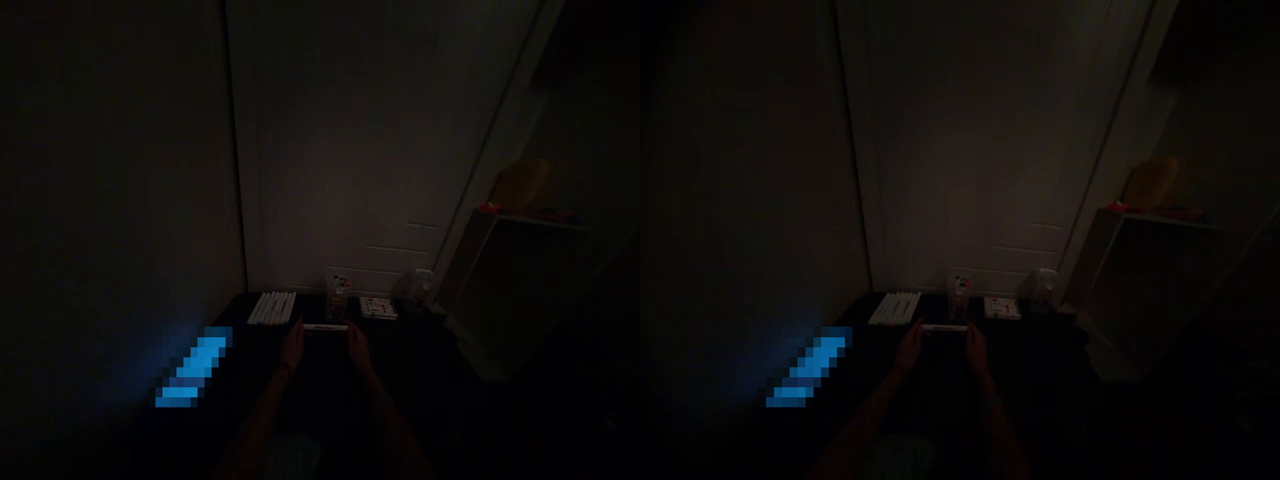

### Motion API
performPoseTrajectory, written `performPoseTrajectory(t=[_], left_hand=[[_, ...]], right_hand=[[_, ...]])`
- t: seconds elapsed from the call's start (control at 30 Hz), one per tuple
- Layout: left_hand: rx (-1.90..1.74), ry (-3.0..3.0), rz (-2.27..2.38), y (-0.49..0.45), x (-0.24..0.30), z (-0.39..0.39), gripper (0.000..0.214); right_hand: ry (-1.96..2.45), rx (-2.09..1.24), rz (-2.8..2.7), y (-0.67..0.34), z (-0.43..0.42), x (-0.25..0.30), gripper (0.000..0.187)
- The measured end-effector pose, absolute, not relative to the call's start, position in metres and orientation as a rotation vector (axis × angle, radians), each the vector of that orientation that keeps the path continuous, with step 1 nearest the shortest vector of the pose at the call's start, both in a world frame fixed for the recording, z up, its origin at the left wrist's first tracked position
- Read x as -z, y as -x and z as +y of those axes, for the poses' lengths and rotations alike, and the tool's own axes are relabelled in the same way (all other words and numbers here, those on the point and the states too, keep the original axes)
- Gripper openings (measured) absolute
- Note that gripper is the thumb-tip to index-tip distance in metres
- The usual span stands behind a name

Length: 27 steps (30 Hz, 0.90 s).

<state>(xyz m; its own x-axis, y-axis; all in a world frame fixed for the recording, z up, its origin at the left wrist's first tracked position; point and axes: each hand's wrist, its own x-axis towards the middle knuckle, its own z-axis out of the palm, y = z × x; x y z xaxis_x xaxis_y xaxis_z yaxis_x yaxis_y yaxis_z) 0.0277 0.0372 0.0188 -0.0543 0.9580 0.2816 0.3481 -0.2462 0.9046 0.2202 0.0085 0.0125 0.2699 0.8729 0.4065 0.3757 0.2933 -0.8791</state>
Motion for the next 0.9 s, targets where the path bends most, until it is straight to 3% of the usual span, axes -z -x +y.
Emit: performPoseTrajectory(t=[0.4, 0.9], left_hand=[[-1.275, -1.636, 1.405, -0.0289, -0.0134, 0.0414, 0.052], [-1.310, -1.689, 1.370, -0.0272, -0.0102, 0.0443, 0.050]], right_hand=[[1.273, -0.606, -1.289, -0.2166, 0.0028, -0.0209, 0.048], [1.270, -0.523, -1.322, -0.2206, 0.0049, -0.0164, 0.040]])
